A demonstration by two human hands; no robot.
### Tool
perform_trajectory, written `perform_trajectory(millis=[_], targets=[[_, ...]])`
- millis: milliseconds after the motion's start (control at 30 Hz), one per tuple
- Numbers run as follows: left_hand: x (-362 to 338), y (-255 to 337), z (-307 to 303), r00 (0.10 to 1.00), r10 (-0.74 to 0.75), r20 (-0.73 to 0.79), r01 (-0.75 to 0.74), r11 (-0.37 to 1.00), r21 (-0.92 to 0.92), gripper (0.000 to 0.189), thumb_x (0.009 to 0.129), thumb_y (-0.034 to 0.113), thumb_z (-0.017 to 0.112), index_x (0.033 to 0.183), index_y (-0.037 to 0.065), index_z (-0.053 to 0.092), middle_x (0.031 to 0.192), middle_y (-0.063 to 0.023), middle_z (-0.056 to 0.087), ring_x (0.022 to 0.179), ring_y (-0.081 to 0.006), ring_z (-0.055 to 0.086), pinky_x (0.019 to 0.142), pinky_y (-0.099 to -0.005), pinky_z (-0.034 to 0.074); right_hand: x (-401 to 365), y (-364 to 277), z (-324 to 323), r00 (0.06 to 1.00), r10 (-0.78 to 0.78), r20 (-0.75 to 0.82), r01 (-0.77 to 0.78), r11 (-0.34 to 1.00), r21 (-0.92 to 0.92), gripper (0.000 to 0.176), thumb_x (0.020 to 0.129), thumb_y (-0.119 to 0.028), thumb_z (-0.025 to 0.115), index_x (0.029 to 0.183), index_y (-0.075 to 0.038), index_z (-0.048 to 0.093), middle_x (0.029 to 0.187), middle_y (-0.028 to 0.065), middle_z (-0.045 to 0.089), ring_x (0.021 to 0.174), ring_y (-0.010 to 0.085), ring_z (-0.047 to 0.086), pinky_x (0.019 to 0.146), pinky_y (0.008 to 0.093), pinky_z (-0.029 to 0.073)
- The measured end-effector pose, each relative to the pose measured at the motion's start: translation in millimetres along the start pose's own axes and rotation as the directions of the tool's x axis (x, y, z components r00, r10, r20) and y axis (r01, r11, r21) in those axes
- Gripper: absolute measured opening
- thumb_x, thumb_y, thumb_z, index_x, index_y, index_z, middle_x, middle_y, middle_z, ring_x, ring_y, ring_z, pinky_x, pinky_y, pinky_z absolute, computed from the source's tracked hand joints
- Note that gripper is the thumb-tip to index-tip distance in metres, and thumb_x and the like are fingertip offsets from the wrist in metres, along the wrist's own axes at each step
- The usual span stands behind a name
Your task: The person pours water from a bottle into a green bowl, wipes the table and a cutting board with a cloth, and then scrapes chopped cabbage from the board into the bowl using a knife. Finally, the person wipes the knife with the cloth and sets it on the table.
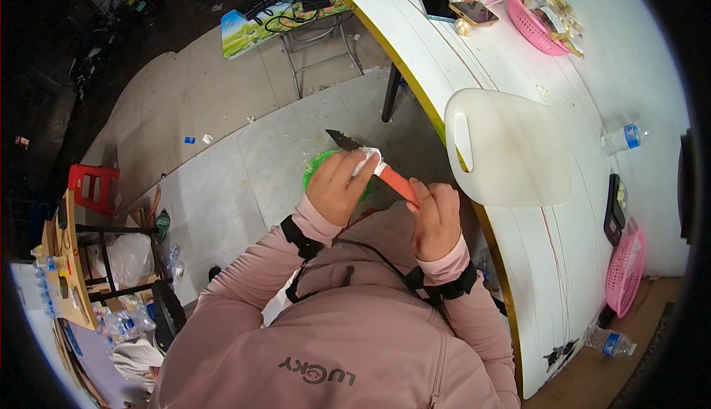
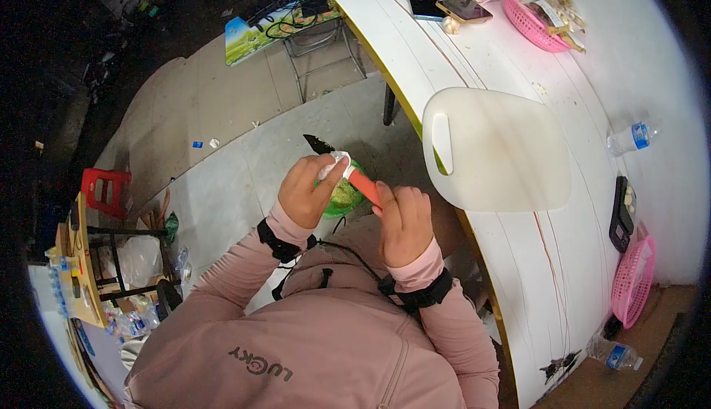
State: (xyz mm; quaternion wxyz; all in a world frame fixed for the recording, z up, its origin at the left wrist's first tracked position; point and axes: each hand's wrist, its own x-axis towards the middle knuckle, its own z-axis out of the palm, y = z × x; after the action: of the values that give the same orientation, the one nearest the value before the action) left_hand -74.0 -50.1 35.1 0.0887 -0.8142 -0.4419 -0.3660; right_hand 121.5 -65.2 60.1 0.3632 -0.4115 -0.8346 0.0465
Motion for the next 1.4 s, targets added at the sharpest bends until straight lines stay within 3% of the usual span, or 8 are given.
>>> perform_trajectory(millis=[400,900,1000,1067,1100,1133,1200,1400], targets=[[-4,-2,3,0.999,-0.025,0.043,0.021,0.995,0.095,0.044,0.071,0.005,0.052,0.115,0.001,0.054,0.098,-0.0131,0.054,0.081,-0.0267,0.054,0.071,-0.0339,0.047,-4,2,2,1.0,-0.002,0.03,0.001,0.999,0.046,0.043,0.066,0.006,0.061,0.108,0.005,0.052,0.086,0.0147,0.048,0.074,0.03,0.047,0.065,0.0366,0.038],[-50,-82,32,0.95,-0.306,0.061,0.272,0.909,0.316,0.026,0.075,0.002,0.056,0.1,0.006,0.062,0.09,-0.0084,0.053,0.079,-0.0237,0.054,0.066,-0.0324,0.046,-10,5,0,0.999,0.02,0.05,-0.023,0.998,0.057,0.038,0.069,0.004,0.059,0.107,0.003,0.053,0.085,0.0149,0.048,0.073,0.0314,0.047,0.064,0.0384,0.038],[-68,-97,40,0.883,-0.469,0.014,0.465,0.878,0.112,0.023,0.074,-0.002,0.056,0.095,0.002,0.063,0.09,-0.0091,0.055,0.077,-0.0232,0.054,0.068,-0.0301,0.045,-10,4,-4,0.998,0.054,0.041,-0.055,0.998,0.032,0.035,0.071,0.001,0.059,0.106,0.003,0.054,0.084,0.0144,0.049,0.072,0.0315,0.047,0.064,0.0384,0.038],[-67,-92,33,0.723,-0.691,-0.012,0.667,0.702,-0.251,0.024,0.072,-0.007,0.056,0.093,0.001,0.064,0.089,-0.0096,0.056,0.071,-0.0208,0.056,0.064,-0.0255,0.045,-11,7,-4,0.998,0.068,-0.004,-0.068,0.997,0.025,0.034,0.074,-0.001,0.058,0.107,0.002,0.054,0.083,0.0141,0.05,0.073,0.0311,0.048,0.064,0.0381,0.038],[-69,-92,31,0.681,-0.731,0.045,0.704,0.637,-0.313,0.026,0.074,-0.009,0.055,0.096,0.001,0.063,0.092,-0.0081,0.058,0.07,-0.0155,0.056,0.062,-0.0227,0.044,-11,6,-4,0.998,0.07,-0.003,-0.07,0.997,0.026,0.034,0.074,-0.001,0.058,0.107,0.002,0.054,0.083,0.0141,0.05,0.073,0.0311,0.048,0.064,0.0381,0.038],[-73,-94,34,0.679,-0.732,0.047,0.707,0.635,-0.312,0.026,0.074,-0.009,0.055,0.096,0.001,0.063,0.092,-0.0081,0.058,0.07,-0.0155,0.056,0.062,-0.0227,0.044,-10,6,-5,0.996,0.086,-0.028,-0.086,0.996,0.018,0.033,0.075,-0.001,0.057,0.107,0.002,0.054,0.084,0.0142,0.05,0.073,0.0308,0.048,0.064,0.038,0.038],[-81,-100,44,0.636,-0.765,0.103,0.58,0.386,-0.717,0.025,0.077,-0.01,0.053,0.098,0.001,0.063,0.098,-0.007,0.058,0.076,-0.013,0.056,0.065,-0.0229,0.045,-10,6,-5,0.994,0.098,-0.053,-0.098,0.995,0.012,0.032,0.076,-0.002,0.057,0.108,0.002,0.054,0.084,0.0144,0.05,0.073,0.0306,0.048,0.065,0.0378,0.039],[-69,-87,38,0.69,-0.711,0.134,0.459,0.287,-0.841,0.024,0.082,-0.008,0.05,0.102,0.0,0.061,0.104,-0.0078,0.056,0.09,-0.0167,0.057,0.073,-0.0271,0.049,-11,7,-5,0.989,0.141,-0.046,-0.142,0.989,-0.029,0.03,0.079,-0.003,0.056,0.109,0.002,0.054,0.085,0.0147,0.05,0.074,0.0303,0.049,0.066,0.0374,0.039]])
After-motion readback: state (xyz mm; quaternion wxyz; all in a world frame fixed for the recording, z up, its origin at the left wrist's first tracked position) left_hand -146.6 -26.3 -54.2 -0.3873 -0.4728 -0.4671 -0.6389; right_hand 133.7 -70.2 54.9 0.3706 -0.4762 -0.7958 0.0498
